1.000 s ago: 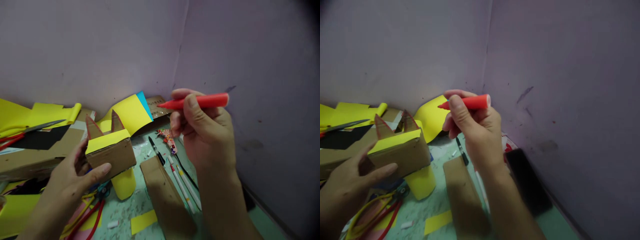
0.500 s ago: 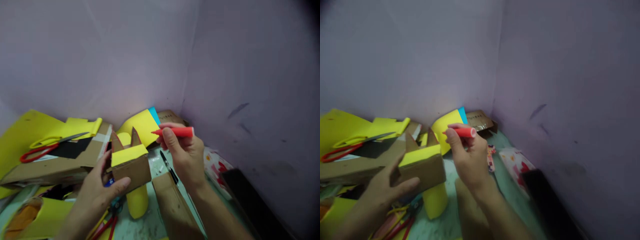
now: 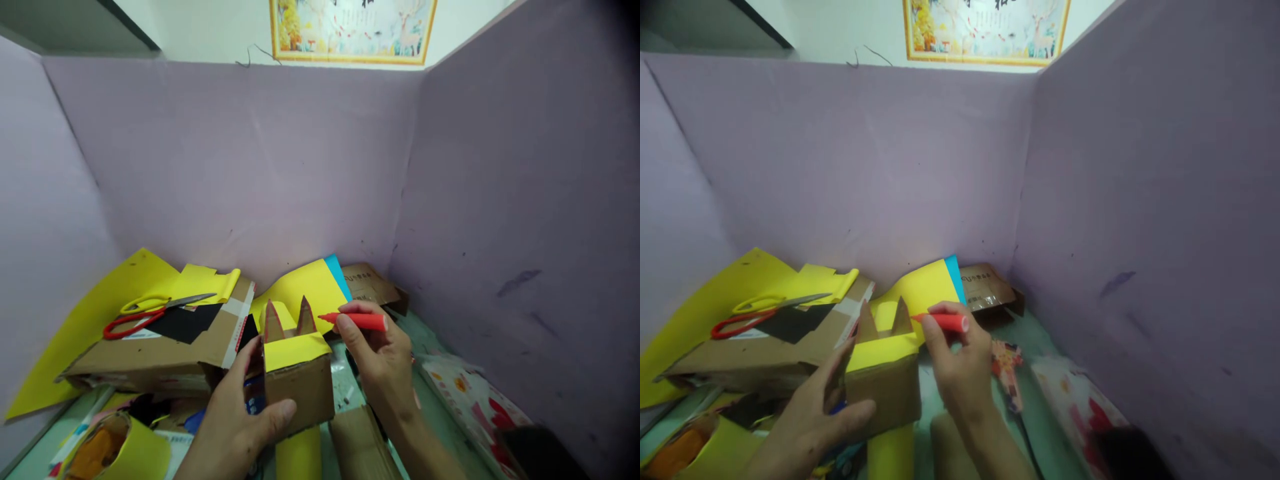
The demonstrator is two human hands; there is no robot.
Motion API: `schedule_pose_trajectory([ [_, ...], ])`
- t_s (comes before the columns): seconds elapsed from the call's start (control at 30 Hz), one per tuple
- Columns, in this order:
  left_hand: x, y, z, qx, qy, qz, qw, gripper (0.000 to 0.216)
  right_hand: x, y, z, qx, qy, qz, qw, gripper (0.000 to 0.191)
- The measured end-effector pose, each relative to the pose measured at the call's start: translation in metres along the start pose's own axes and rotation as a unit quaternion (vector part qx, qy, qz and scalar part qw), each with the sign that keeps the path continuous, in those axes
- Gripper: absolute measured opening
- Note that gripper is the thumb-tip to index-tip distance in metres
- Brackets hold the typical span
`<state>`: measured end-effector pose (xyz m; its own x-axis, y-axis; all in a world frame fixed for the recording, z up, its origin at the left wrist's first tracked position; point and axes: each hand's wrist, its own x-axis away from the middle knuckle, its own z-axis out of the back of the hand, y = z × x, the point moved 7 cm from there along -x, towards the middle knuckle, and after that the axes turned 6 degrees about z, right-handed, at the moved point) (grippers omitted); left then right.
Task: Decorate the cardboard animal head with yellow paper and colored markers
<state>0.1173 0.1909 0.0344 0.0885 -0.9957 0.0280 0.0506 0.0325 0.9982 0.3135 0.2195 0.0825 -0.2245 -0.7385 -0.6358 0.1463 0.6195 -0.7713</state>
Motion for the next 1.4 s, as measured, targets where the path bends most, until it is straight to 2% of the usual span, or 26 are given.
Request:
schedule_pose_trajectory([
  [0.1,-0.001,-0.001,0.001,0.006,0.003,-0.006,1.0,0.08,0.001,-0.004,-0.001,0.004,-0.008,0.016,1.0,0.02],
  [0.27,-0.002,-0.005,0.001,0.02,-0.003,-0.02,1.0,0.082,0.004,-0.009,0.002,0.039,0.04,0.029,0.998,0.023],
  [0.43,-0.004,-0.011,0.001,0.018,-0.003,-0.012,1.0,0.085,0.004,-0.021,-0.007,0.105,-0.02,0.113,0.988,0.019],
  [0.6,-0.004,-0.008,0.001,0.01,-0.001,-0.009,1.0,0.084,0.003,-0.02,-0.011,0.097,-0.037,0.139,0.985,0.013],
  [0.73,-0.002,-0.007,0.002,0.01,0.013,0.008,1.0,0.085,0.004,-0.018,-0.011,0.1,-0.032,0.14,0.984,0.01],
  [0.93,0.003,0.003,-0.001,-0.006,-0.003,0.021,1.0,0.085,0.004,-0.017,-0.013,0.106,-0.049,0.143,0.983,0.01],
  [1.03,0.004,0.007,-0.001,-0.011,-0.009,0.011,1.0,0.081,0.004,-0.017,-0.015,0.121,-0.063,0.142,0.98,0.009],
  [1.23,0.002,0.004,0.001,-0.009,0.001,-0.003,1.0,0.08,0.004,-0.018,-0.014,0.106,-0.052,0.134,0.984,0.009],
  [1.4,0.001,0.003,-0.002,-0.012,-0.034,0.003,0.999,0.085,0.004,-0.018,-0.013,0.111,-0.049,0.15,0.981,0.007],
])
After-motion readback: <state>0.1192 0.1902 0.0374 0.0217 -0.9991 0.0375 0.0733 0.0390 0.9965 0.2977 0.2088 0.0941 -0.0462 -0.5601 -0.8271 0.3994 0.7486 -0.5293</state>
